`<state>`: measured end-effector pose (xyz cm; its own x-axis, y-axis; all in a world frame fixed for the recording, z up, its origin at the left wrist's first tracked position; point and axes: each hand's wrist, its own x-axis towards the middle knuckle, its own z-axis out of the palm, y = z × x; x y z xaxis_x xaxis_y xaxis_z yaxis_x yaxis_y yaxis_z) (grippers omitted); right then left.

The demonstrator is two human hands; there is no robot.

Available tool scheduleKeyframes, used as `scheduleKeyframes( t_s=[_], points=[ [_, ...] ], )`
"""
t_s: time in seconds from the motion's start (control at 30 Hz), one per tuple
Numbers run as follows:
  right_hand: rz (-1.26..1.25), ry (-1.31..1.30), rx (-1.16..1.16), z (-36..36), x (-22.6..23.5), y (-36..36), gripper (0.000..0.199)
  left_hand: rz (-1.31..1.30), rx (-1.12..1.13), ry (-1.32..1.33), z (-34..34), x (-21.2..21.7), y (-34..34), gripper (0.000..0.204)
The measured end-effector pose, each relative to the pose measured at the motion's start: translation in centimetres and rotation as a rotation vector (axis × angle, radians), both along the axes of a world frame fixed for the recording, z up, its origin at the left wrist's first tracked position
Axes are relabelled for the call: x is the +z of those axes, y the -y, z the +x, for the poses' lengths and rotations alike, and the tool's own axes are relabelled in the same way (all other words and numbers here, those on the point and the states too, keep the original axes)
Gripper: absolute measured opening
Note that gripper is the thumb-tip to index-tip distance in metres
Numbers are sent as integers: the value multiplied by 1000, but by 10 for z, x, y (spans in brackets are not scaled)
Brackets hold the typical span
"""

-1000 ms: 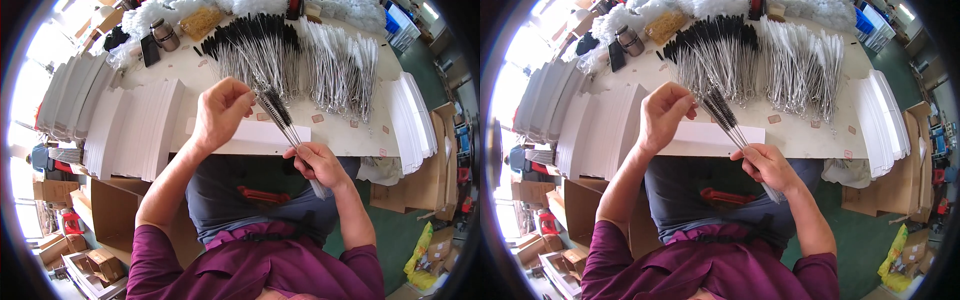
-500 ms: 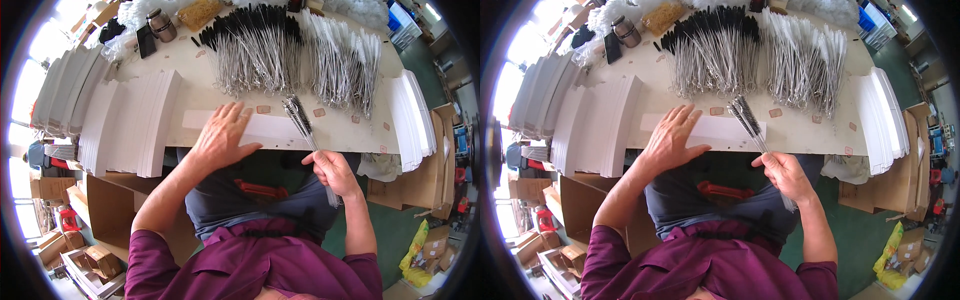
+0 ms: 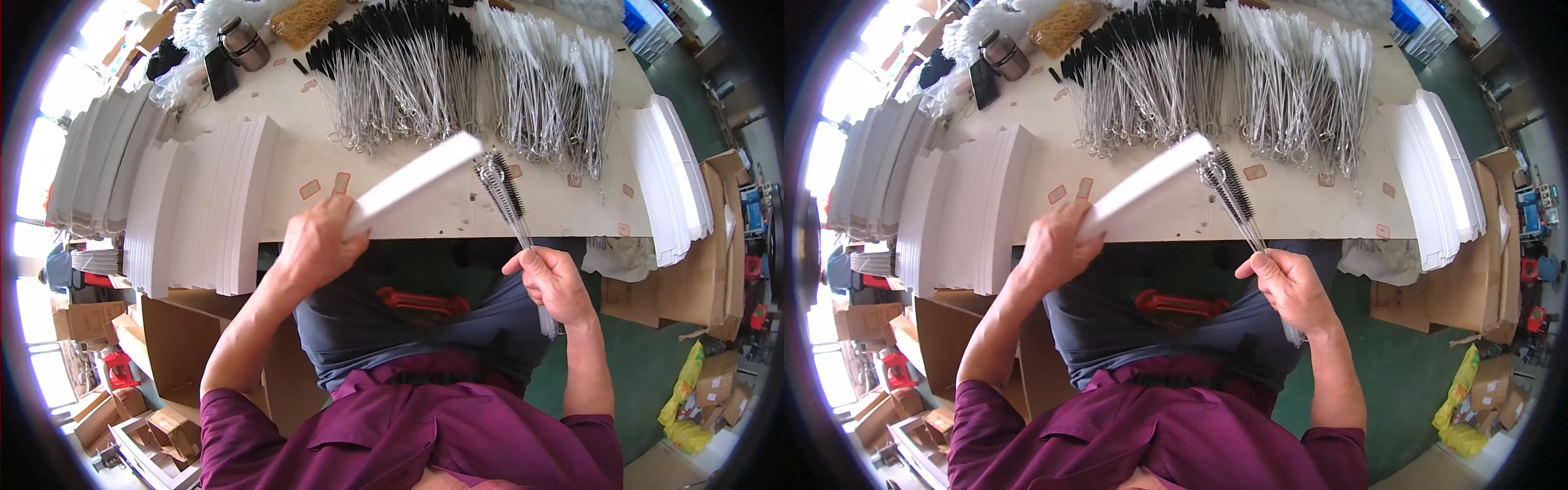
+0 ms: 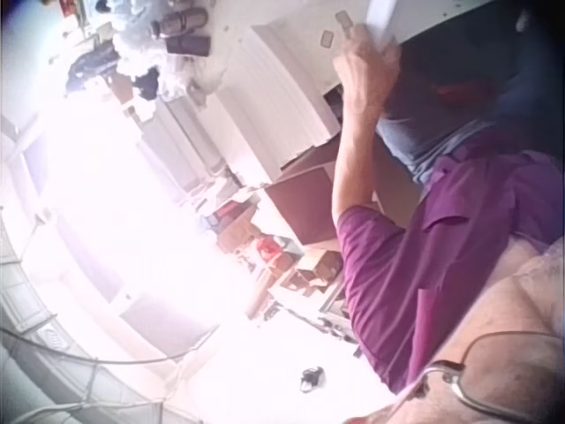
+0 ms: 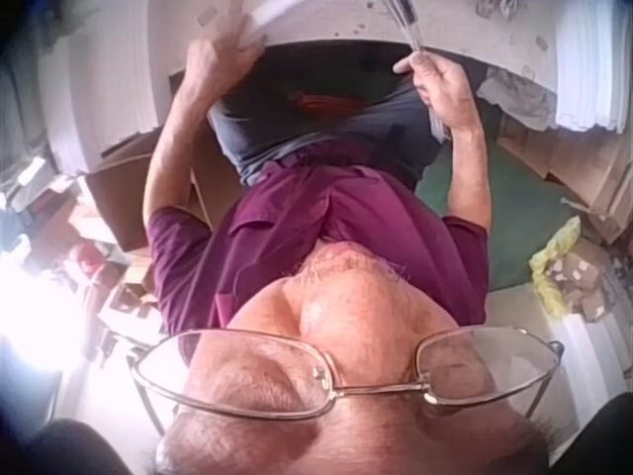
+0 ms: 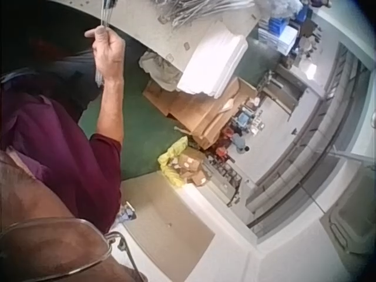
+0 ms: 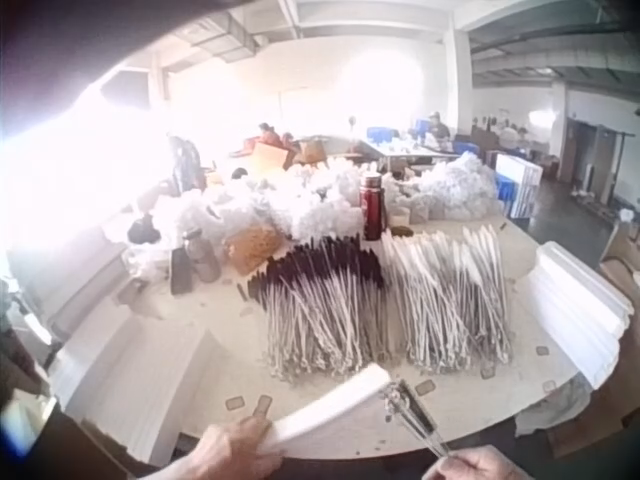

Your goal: The person is bundling industrial brushes and packing them into cardboard boxes.

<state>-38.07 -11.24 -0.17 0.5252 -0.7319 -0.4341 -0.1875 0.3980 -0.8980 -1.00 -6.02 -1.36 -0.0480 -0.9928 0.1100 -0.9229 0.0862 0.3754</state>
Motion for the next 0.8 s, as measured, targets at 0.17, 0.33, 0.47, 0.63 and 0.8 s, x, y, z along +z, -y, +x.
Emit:
scheduleKeyframes(
  t_s=[0.17,0.33,0.47,0.63,0.8],
  points=[
    [-107,-46,92,8,4,-5,46,44,288,-714,17,42,21,26],
    [-190,22,277,35,3,-15,51,-179,268,-1477,15,59,46,44],
    [-15,18,423,45,5,-19,45,-314,250,-1623,12,47,60,48],
    [40,48,452,52,-6,-17,45,-238,226,-1670,-5,38,56,52],
    [95,36,472,52,-12,-10,44,-248,203,-1777,-14,35,53,51]
  ],
)
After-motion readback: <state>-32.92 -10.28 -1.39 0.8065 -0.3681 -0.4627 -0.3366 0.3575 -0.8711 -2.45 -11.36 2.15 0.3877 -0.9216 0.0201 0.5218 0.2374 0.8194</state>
